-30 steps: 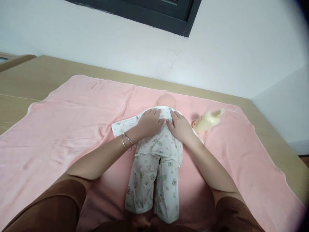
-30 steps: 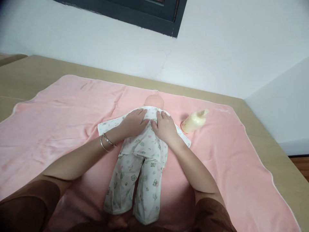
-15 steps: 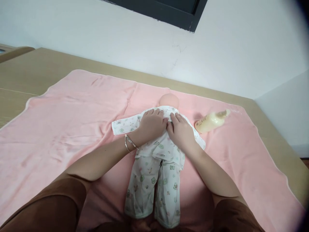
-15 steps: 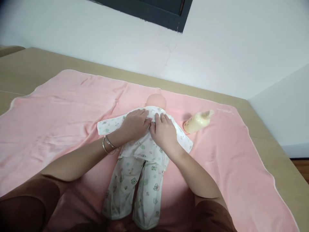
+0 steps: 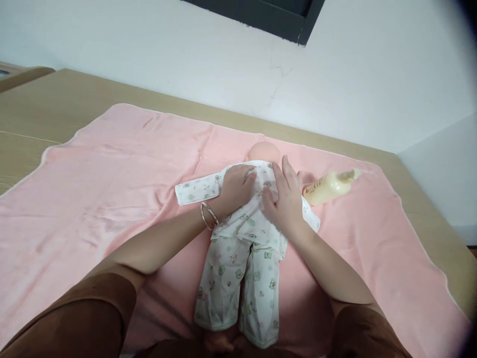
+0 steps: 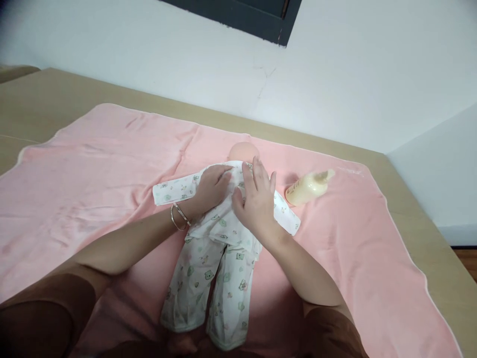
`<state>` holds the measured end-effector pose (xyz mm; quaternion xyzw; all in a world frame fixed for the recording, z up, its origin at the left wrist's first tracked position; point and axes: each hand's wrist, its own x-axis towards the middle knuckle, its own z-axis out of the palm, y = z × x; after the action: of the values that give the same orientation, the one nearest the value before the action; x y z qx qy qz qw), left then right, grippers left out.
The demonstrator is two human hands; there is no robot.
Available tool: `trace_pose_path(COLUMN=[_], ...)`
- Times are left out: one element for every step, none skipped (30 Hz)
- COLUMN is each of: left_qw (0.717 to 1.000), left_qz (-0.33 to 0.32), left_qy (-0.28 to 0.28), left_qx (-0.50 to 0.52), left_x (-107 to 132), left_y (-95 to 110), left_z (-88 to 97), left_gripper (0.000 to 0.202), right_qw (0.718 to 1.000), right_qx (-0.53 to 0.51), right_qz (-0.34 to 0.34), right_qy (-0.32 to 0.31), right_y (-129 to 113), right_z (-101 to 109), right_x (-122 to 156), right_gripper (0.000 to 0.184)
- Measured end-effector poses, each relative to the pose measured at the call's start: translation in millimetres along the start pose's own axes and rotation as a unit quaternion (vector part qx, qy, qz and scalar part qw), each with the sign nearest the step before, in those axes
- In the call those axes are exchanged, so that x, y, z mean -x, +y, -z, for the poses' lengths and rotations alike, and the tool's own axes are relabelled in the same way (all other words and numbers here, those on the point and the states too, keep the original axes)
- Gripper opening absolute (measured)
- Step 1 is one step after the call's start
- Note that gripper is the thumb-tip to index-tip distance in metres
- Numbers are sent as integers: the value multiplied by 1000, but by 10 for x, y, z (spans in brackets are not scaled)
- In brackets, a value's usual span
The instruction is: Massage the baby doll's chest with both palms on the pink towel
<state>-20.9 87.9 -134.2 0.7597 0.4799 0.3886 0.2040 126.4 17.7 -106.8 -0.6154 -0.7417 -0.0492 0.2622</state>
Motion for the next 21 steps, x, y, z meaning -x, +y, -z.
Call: trace_pose_path(left_qw=[1000, 999, 998, 998, 998, 998, 998, 998, 998, 998, 999, 999, 999, 999, 999, 999, 999, 999, 999, 999, 999], left_qz=[17, 30, 38, 39, 36, 30, 26, 21, 17, 13, 10, 8, 8, 8, 9, 10, 8, 6, 2, -1, -3], left_qy=[7, 13, 18, 23, 27, 31, 32, 31, 29, 25, 24, 24, 26, 29, 32, 34, 34, 31, 27, 24, 22], left_qx=[19, 32, 40, 44, 46, 47, 48, 49, 50, 49, 48, 46, 43, 40, 38, 36, 35, 35, 33, 32, 30], left_x=[-11, -19, -24, -25, -24, -21, -18, -14, -12, -10, -9, -9, -8, -8, -8, -8, -8, -8, -8, -8, -9], left_y=[-8, -15, -22, -29, -35, -39, -43, -45, -46, -46, -46, -47, -48, -50, -53, -56, -60, -64, -68, -72, -77], left_z=[0, -2, -4, -8, -13, -18, -23, -27, -31, -34, -36, -38, -39, -40, -40, -40, -41, -41, -42, -43, -45], left_gripper=[33, 34, 35, 34, 34, 33, 33, 33, 33, 33, 33, 33, 33, 33, 34, 34, 34, 34, 34, 34, 35], right_qw=[1000, 999, 998, 996, 994, 993, 993, 995, 996, 997, 997, 997, 997, 996, 994, 992, 991, 992, 994, 995, 997], right_qx=[6, 10, 12, 9, 4, -3, -9, -15, -19, -21, -22, -22, -22, -23, -24, -27, -31, -36, -40, -43, -43], right_qz=[9, 16, 22, 28, 32, 34, 36, 40, 46, 51, 54, 54, 53, 50, 48, 49, 50, 51, 50, 49, 47], right_qy=[-8, -29, -57, -86, -108, -116, -108, -91, -72, -53, -43, -45, -58, -77, -97, -113, -118, -110, -92, -69, -49], right_y=[-23, -42, -53, -58, -55, -46, -32, -16, 0, 14, 26, 34, 39, 42, 44, 46, 49, 52, 56, 59, 60], right_z=[-3, -15, -32, -50, -66, -77, -82, -83, -80, -78, -77, -78, -80, -82, -81, -75, -64, -50, -37, -27, -25], right_x=[14, 25, 33, 36, 36, 34, 30, 24, 16, 8, 0, -10, -20, -29, -37, -44, -47, -47, -44, -38, -30], right_gripper=[61, 59, 56, 54, 53, 52, 51, 50, 50, 49, 50, 50, 51, 51, 51, 51, 50, 49, 49, 49, 50])
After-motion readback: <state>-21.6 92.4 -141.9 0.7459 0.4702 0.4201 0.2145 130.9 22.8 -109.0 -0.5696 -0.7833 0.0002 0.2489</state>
